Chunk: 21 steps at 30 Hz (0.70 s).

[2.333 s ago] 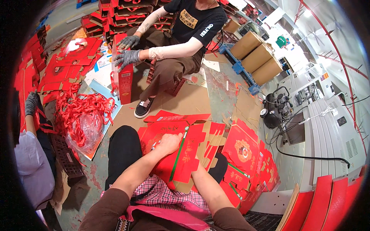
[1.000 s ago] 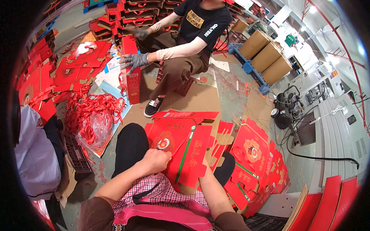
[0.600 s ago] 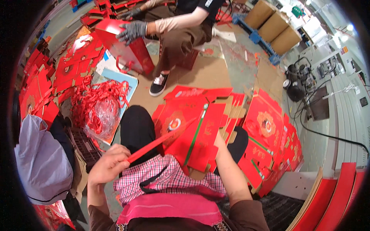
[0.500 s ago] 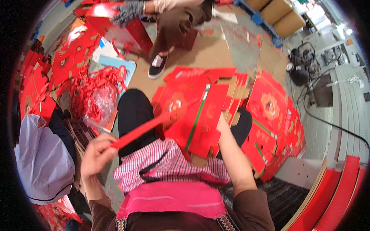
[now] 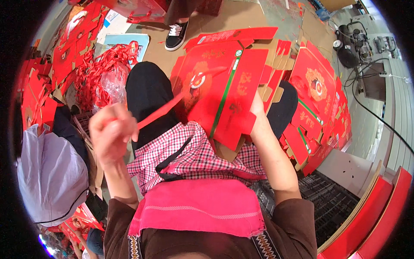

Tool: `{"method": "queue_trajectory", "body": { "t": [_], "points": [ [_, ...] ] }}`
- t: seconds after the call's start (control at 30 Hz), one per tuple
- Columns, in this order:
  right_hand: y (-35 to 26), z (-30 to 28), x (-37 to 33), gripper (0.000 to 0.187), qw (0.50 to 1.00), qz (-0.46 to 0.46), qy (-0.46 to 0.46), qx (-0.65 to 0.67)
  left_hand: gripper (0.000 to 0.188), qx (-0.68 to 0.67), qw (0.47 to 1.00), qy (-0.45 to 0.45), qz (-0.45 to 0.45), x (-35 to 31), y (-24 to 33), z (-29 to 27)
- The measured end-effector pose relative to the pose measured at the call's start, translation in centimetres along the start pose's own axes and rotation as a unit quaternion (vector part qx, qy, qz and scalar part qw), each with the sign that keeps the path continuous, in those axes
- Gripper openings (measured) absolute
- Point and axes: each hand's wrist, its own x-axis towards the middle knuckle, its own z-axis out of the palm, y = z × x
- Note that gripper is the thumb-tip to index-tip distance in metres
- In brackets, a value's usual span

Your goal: Assembling red cardboard gift boxes and attaching ribbons.

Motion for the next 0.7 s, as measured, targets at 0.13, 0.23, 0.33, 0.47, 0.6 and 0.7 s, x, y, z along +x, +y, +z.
{"method": "queue_trajectory", "body": {
  "t": [0.13,0.23,0.33,0.47,0.6,0.7],
  "points": [
    [2.2,-1.0,-1.0,0.044,0.988,-0.070,0.111,-0.082,0.025,0.484,0.867,-0.066,-0.092,1.6,-2.9,3.0],
    [3.2,-1.4,-1.3,0.046,0.989,-0.090,0.098,-0.060,0.031,0.565,0.799,-0.202,-0.024,1.1,-6.3,3.3],
    [2.8,-1.7,-1.5,0.045,0.995,-0.069,0.066,-0.035,0.033,0.471,0.808,-0.340,-0.096,1.3,-7.5,3.9],
    [2.6,-2.7,-1.2,0.044,0.993,-0.019,-0.072,0.091,0.018,0.349,0.887,-0.302,-0.011,1.2,-11.5,2.9],
    [2.5,-3.4,-0.9,0.042,0.993,-0.029,-0.070,0.096,0.017,0.306,0.902,-0.219,-0.214,1.8,-12.2,3.4],
    [2.6,-3.9,-0.8,0.040,0.998,-0.030,-0.017,0.050,0.021,0.271,0.900,-0.195,-0.280,2.1,-12.3,4.2]
  ]
}}
